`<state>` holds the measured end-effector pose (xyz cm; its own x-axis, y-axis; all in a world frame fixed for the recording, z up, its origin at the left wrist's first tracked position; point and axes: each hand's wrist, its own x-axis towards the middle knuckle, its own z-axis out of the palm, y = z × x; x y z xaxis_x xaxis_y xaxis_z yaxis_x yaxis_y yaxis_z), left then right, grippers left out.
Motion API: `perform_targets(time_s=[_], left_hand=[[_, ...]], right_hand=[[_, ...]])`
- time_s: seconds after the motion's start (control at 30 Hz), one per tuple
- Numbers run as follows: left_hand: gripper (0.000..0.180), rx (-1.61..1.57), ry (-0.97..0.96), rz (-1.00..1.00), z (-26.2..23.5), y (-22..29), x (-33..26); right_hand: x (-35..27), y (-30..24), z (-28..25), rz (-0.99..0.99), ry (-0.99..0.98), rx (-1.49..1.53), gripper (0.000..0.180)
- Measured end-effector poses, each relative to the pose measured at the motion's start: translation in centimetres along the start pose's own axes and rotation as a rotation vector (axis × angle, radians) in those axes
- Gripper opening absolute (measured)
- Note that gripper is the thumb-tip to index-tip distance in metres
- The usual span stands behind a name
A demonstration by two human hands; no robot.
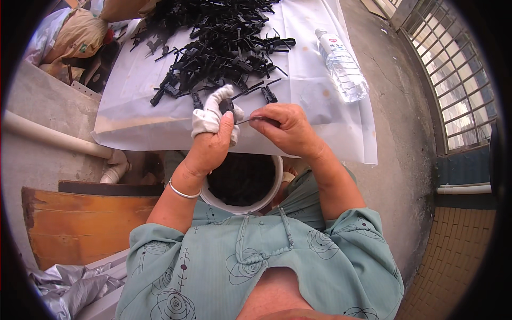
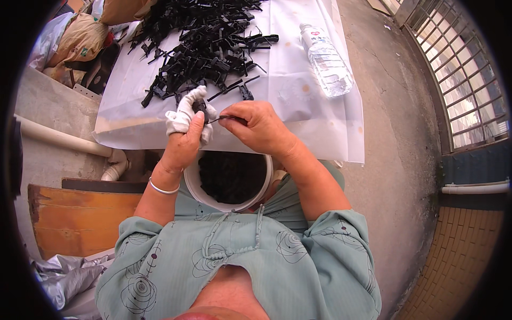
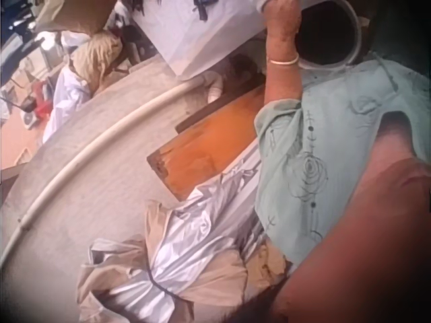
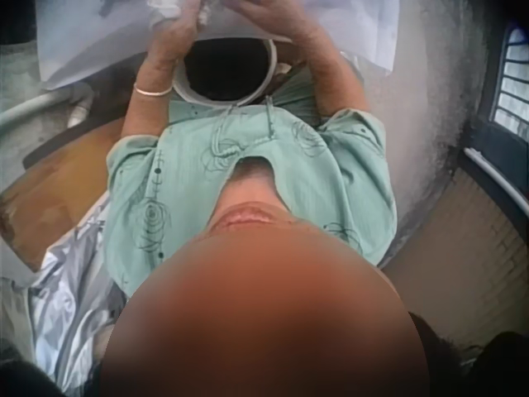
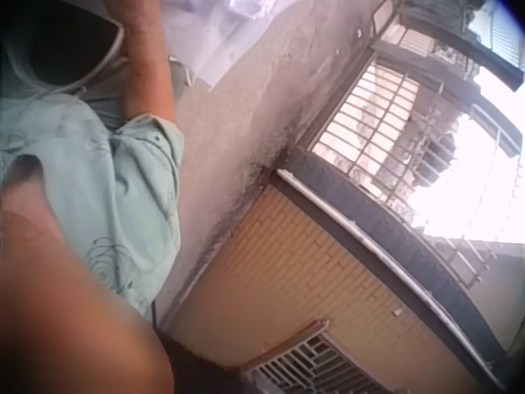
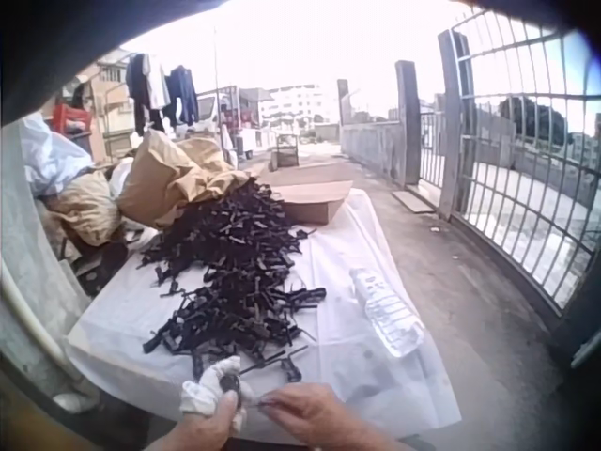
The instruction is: Cleaning and inspecting small black plastic components using a white cloth.
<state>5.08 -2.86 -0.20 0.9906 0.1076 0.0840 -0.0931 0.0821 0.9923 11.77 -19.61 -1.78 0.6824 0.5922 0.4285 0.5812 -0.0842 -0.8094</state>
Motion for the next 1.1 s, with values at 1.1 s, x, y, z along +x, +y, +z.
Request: perform_targets(time_s=[1.1], left_hand=[[0.027, 0.600, -0.130, 0.424, -0.6, 1.1, 1.0]], right_hand=[[-0.3, 0.5, -1.6, 0.010, -0.036, -0.561, 0.025]])
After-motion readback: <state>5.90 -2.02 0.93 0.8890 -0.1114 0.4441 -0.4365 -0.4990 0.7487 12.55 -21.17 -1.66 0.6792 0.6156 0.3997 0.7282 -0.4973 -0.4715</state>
